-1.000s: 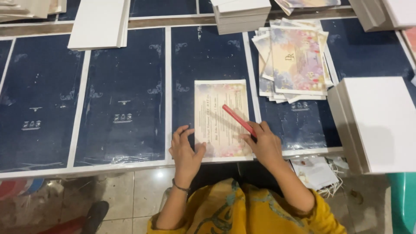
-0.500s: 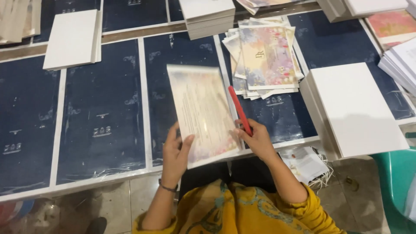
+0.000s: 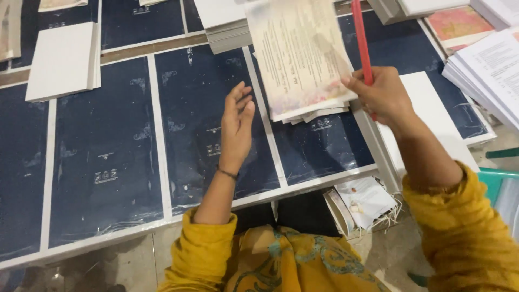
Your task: The person inserts a stack of white paper sheets into a printed booklet cover, presses the spine to flatten it, and places the finished booklet on a growing pile. This is repeated for multiple booklets.
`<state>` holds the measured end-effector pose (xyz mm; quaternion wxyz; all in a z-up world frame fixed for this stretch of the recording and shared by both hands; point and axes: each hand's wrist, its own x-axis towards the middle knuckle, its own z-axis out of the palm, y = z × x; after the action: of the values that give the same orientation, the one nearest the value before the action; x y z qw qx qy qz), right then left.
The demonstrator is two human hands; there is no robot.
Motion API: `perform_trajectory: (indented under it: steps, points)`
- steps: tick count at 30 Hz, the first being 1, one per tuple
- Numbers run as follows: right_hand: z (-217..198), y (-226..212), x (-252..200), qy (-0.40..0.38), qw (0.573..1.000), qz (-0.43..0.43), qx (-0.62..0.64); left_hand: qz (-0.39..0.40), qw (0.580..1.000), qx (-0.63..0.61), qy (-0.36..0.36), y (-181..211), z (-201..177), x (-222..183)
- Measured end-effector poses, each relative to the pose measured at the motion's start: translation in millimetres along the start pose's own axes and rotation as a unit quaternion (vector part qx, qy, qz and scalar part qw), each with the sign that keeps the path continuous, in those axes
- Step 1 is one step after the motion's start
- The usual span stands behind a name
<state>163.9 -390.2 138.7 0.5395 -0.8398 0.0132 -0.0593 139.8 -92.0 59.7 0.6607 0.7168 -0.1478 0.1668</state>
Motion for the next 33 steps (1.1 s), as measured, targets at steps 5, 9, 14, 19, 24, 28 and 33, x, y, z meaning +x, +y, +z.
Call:
perform_trajectory:
  steps: [5,9,14,19,24,28,33]
  points:
    - [9.4,43.1,49.1,-0.054,0.955,-0.029,-0.291,-0.068,0.976,0.200,0.061,-121.4,20.5,-13.8]
    - [19.9,78.6,104.9,-0.052,0.934,-0.065,-0.348,-0.071,0.973,0.218,-0.007,-95.4,27.8,-15.5]
    - [16.9,128.1,176.0,0.006,0.954,-0.058,-0.295,-0.111,0.949,0.283,-0.087,-72.2,24.0,-9.2]
    - [23.2,122.9,162.3,-0.046,0.999,-0.001,0.027,-0.132,0.934,0.304,-0.133,-121.2,15.3,31.4]
    - [15.8,98.1,147.9,-0.082,0.984,0.029,0.156,-0.040,0.959,0.275,-0.062,-115.3,25.3,105.0]
    - [13.8,84.9,146.8,-0.102,0.982,0.081,0.139,-0.023,0.982,0.188,-0.019,-180.3,65.1,176.4]
    - [11.8,81.1,142.5,-0.109,0.983,0.107,0.104,-0.185,0.970,-0.156,-0.020,-219.1,116.5,266.7]
